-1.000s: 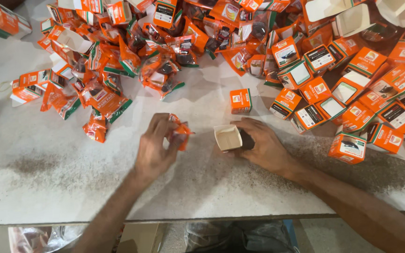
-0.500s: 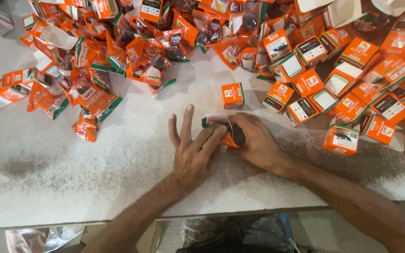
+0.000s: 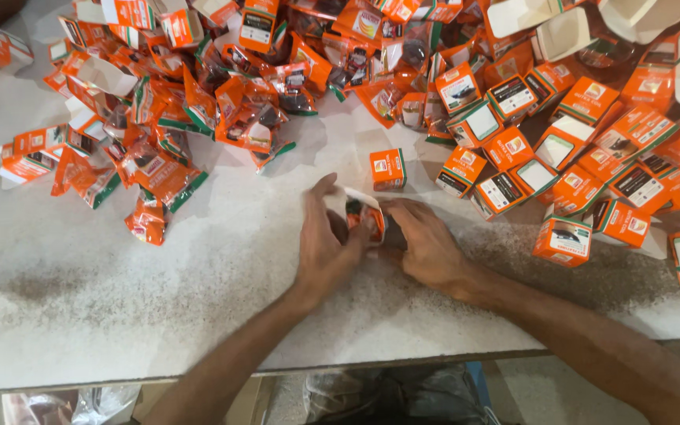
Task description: The person picks small plastic-wrapped items from a pile on the table, places each item into a small orange cardboard carton, and folds the carton flaps closed, setting the packed carton back onto the table with the others.
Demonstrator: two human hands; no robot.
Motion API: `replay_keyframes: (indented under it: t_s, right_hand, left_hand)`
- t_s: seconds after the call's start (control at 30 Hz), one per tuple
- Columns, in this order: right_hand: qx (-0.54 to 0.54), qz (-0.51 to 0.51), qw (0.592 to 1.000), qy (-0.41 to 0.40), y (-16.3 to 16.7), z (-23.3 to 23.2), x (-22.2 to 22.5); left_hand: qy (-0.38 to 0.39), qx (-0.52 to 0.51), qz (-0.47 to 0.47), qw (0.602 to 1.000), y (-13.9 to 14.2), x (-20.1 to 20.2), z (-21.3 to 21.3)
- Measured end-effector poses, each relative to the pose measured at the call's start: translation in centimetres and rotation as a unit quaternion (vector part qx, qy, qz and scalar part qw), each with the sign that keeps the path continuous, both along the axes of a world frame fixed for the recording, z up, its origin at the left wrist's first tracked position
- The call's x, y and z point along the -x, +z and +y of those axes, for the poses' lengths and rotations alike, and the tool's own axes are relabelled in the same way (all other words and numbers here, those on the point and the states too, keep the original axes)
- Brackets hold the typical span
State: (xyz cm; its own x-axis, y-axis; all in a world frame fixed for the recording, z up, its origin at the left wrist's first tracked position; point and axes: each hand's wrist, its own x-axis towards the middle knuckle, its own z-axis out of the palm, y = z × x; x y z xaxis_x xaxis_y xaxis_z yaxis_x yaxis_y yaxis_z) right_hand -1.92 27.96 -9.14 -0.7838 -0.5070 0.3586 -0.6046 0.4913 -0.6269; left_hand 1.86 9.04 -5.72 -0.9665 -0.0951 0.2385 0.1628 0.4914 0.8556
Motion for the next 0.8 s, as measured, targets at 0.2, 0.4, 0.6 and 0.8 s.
replay_keyframes:
  t_s: [0.2,0.4,0.6,0.8]
  right_hand:
    - [0.068,-0.087,0.994,-0.01,-0.2,0.5,-1.0]
    - [-0.012,0.121,0.992,0.045,0.4,0.6,-0.9]
    - [-0.027,0.109,0.993,0.035,0.4,0.5,-1.1]
    - [-0.002,0.047,0.999,0.026,0.2,0.5,-0.9]
  left_hand:
    - [-0.07,-0.188,-0.095,0.975,-2.2,2.1,0.0]
    - [-0.129,-0.145,-0.105,0.975,-1.6,2.2,-1.1]
    - [-0.176,-0.378,-0.262,0.87,-1.8,3.4,-4.4]
    - [-0.142,-0.207,-0.173,0.952,-2.6,4.2,-2.0]
